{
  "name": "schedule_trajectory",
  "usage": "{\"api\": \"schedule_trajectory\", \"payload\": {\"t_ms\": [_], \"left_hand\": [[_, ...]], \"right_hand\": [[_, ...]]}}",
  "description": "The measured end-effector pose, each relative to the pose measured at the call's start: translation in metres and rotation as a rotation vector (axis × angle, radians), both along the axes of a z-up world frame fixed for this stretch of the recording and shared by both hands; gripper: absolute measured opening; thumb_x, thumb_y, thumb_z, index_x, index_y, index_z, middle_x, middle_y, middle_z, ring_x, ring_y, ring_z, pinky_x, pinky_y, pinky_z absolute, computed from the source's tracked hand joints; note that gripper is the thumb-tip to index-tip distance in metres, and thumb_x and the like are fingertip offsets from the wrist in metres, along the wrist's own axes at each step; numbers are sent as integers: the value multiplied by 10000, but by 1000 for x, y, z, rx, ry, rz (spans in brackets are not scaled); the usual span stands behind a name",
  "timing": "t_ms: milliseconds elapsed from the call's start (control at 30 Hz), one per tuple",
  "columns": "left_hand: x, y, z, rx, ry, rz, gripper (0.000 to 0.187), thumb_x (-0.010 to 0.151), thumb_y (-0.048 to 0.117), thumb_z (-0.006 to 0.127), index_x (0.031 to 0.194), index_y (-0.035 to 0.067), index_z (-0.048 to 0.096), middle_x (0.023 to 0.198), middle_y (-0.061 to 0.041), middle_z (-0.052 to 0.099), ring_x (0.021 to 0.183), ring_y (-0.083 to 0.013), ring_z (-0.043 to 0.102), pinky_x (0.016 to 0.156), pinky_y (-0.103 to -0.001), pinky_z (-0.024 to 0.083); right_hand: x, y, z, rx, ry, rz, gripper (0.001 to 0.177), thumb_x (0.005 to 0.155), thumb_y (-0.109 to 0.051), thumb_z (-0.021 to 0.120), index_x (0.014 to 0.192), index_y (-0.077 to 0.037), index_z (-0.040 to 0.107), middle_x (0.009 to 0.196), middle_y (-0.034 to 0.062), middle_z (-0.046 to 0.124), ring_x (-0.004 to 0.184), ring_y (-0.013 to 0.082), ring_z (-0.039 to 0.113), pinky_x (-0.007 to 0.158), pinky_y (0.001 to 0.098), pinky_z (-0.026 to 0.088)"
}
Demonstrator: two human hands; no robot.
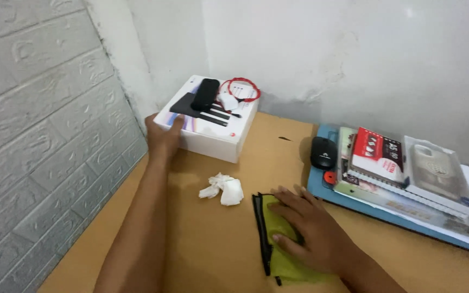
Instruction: The person wipes a wooden table surface using a green cloth and a white tissue. They move a stack of books and a white box to access different areas, then wipe around and under them before returning the items to their original positions.
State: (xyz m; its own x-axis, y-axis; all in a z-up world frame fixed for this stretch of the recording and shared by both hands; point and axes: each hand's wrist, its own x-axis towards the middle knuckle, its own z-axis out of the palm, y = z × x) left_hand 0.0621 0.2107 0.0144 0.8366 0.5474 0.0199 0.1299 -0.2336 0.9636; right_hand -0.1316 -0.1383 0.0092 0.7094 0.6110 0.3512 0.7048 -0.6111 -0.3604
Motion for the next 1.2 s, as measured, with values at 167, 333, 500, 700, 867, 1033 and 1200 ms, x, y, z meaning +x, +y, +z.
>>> {"api": "schedule_trajectory", "payload": {"t_ms": [167, 333, 500, 700, 867, 1033, 1200], "left_hand": [[-26, -33, 22, -97, -8, -136, 684, 837, 402, 717, 1391, 130, 421, 1339, -59, 626, 1193, -223, 629, 1005, -365, 495], [-43, -82, 34, -131, 45, -173, 636, 868, 356, 704, 1397, 140, 425, 1376, -66, 637, 1203, -247, 643, 1003, -373, 511], [-56, -111, 37, -117, 76, -247, 688, 830, 383, 707, 1398, 118, 424, 1305, -59, 643, 1145, -219, 662, 936, -359, 545], [-82, -134, 47, -102, 129, -303, 647, 810, 418, 700, 1319, 125, 429, 1267, -42, 577, 1150, -203, 625, 943, -374, 534], [-91, -135, 53, -49, 130, -313, 686, 784, 463, 707, 1321, 130, 440, 1267, -35, 589, 1138, -206, 641, 915, -378, 536], [-102, -119, 50, 76, 159, -349, 680, 762, 572, 702, 1231, 136, 474, 1178, -18, 582, 1066, -192, 621, 861, -380, 513], [-115, -83, -15, 735, 77, -504, 875, 647, 676, 801, 1261, 139, 484, 1204, -58, 616, 1185, -307, 563, 994, -515, 406]], "right_hand": [[2, 1, -3, -32, 74, -40, 542, 960, -394, 660, 1397, -75, 630, 1617, 137, 440, 1524, 305, 343, 1229, 502, 205], [1, 0, -6, -21, -9, -8, 510, 971, -355, 653, 1388, -63, 630, 1614, 150, 439, 1517, 319, 358, 1235, 508, 209], [0, 0, -2, -38, -26, -36, 423, 952, -338, 650, 1315, -130, 710, 1495, 107, 597, 1429, 311, 468, 1043, 530, 367], [3, -3, -4, -46, -33, -16, 430, 942, -334, 649, 1322, -143, 713, 1479, 97, 621, 1414, 292, 493, 1042, 506, 338], [6, -3, -5, -52, -122, 29, 371, 945, -329, 636, 1260, -151, 716, 1371, 61, 676, 1267, 292, 549, 948, 480, 361], [8, 2, -11, -91, -290, 68, 284, 936, -334, 648, 1139, -161, 742, 1125, 18, 699, 1033, 283, 605, 795, 440, 418], [2, 10, -16, -81, -262, 44, 354, 952, -345, 660, 1202, -111, 750, 1235, 83, 711, 1117, 317, 646, 904, 468, 501]]}}
